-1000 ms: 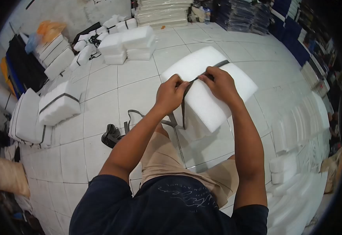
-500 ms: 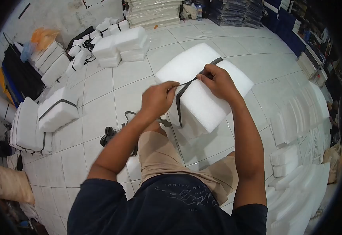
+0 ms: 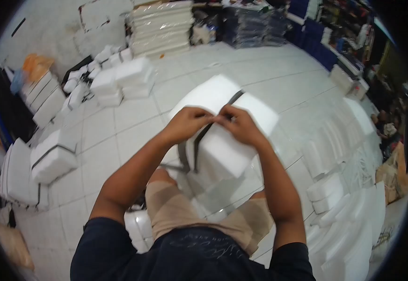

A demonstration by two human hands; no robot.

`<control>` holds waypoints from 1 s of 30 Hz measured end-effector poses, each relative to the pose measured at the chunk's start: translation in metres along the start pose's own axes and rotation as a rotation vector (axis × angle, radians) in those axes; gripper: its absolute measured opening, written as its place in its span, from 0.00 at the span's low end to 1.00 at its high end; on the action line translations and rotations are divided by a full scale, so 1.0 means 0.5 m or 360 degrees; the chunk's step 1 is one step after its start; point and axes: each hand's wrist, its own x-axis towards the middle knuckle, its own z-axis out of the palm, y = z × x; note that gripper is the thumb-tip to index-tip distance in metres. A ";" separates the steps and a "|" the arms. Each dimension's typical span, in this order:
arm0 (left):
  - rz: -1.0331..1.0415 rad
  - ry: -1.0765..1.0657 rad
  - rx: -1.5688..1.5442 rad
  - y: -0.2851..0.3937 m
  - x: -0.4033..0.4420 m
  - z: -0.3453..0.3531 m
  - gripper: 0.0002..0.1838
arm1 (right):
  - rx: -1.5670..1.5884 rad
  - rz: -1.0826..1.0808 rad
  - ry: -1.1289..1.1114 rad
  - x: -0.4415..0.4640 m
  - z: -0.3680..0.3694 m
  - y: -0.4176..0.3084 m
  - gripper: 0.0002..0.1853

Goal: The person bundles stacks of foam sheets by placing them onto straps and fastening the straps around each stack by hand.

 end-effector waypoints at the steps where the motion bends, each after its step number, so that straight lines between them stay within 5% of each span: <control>1: 0.0040 0.0083 0.0108 -0.019 0.005 0.007 0.17 | -0.0171 0.0018 -0.0029 0.010 0.002 -0.010 0.15; 3: 0.0219 0.0275 0.0246 -0.029 -0.001 0.022 0.15 | -0.0364 -0.0355 0.0094 0.027 0.016 -0.010 0.13; 8: 0.0219 0.0317 0.0140 -0.081 0.021 0.023 0.12 | -0.0313 -0.0273 0.0124 0.075 0.039 0.011 0.09; 13: 0.0264 0.0949 0.0028 -0.119 0.055 0.060 0.10 | 0.0330 -0.0094 -0.0014 0.121 0.052 0.066 0.09; 20: 0.0197 0.0896 -0.0378 -0.137 0.062 0.059 0.10 | 0.0184 -0.0129 0.0038 0.101 0.044 0.056 0.09; 25: 0.0407 0.1002 -0.0006 -0.136 0.061 0.066 0.10 | -0.0037 -0.0220 0.0028 0.104 0.068 0.070 0.12; 30: 0.0307 0.0882 -0.0204 -0.126 0.060 0.056 0.11 | -0.0311 -0.0334 0.0123 0.085 0.060 0.054 0.13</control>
